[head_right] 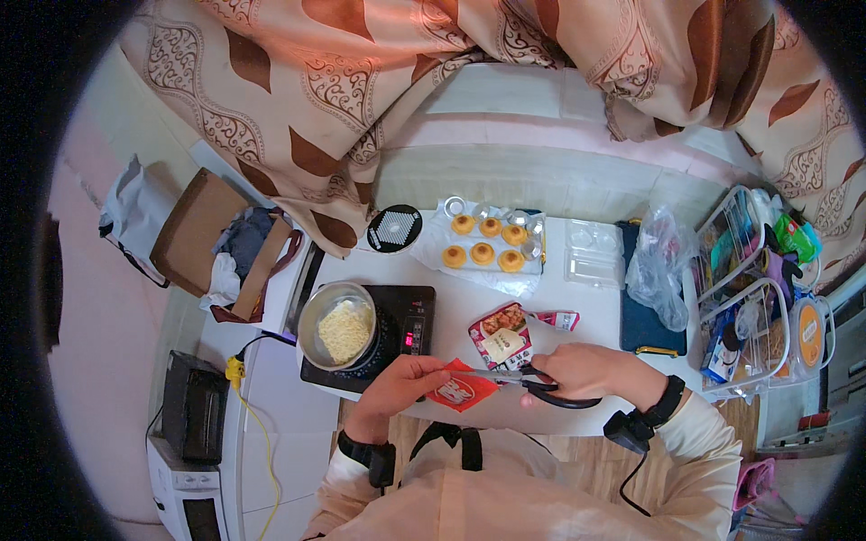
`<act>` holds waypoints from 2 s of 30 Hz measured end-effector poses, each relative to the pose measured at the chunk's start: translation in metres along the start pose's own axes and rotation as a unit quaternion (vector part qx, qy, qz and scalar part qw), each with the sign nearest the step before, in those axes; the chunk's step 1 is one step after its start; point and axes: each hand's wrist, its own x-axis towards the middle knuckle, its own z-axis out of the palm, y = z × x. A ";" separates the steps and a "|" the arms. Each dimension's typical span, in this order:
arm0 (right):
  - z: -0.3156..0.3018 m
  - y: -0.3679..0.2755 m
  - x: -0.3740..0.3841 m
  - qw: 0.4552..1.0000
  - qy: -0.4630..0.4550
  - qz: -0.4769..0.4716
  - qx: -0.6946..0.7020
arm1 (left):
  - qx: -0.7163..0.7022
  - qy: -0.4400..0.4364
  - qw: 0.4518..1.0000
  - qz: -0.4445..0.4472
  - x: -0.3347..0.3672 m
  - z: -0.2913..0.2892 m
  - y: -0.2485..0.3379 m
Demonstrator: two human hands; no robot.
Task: The person prepares instant noodles by adding the noodles and a seasoning packet into a pot of water on a cooktop, then walks to a table to unpack a set of chopsticks.
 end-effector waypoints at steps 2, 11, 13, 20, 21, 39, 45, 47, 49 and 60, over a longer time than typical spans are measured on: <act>0.000 -0.001 -0.002 1.000 0.012 0.002 -0.013 | -0.003 -0.002 1.000 -0.005 0.002 0.000 0.000; 0.006 0.002 -0.005 0.994 0.073 0.010 -0.080 | -0.017 -0.011 1.000 -0.003 0.014 0.005 0.004; 0.008 0.004 -0.006 0.993 0.082 0.007 -0.088 | -0.025 -0.020 0.999 -0.010 0.017 0.007 0.006; 0.012 0.006 -0.013 0.993 0.076 0.045 -0.081 | 0.007 -0.057 0.998 -0.021 0.029 0.008 -0.002; 0.013 0.008 -0.013 0.992 0.081 0.046 -0.089 | 0.026 -0.060 0.998 -0.023 0.031 0.008 -0.003; 0.082 0.060 -0.009 0.972 0.167 0.135 0.093 | 0.111 -0.071 0.991 -0.004 0.049 -0.001 -0.022; 0.185 0.083 0.012 0.889 0.190 0.415 0.044 | 0.008 0.025 0.999 0.038 -0.001 -0.017 -0.026; 0.198 0.078 0.022 0.856 0.184 0.479 0.071 | 0.004 0.044 0.997 0.058 -0.010 -0.021 -0.032; 0.208 0.080 0.036 0.852 0.134 0.499 0.085 | -0.064 0.100 0.992 0.040 -0.016 -0.026 -0.045; 0.184 0.080 0.097 0.871 0.119 0.476 0.013 | -0.243 0.233 0.941 0.023 -0.047 -0.041 -0.069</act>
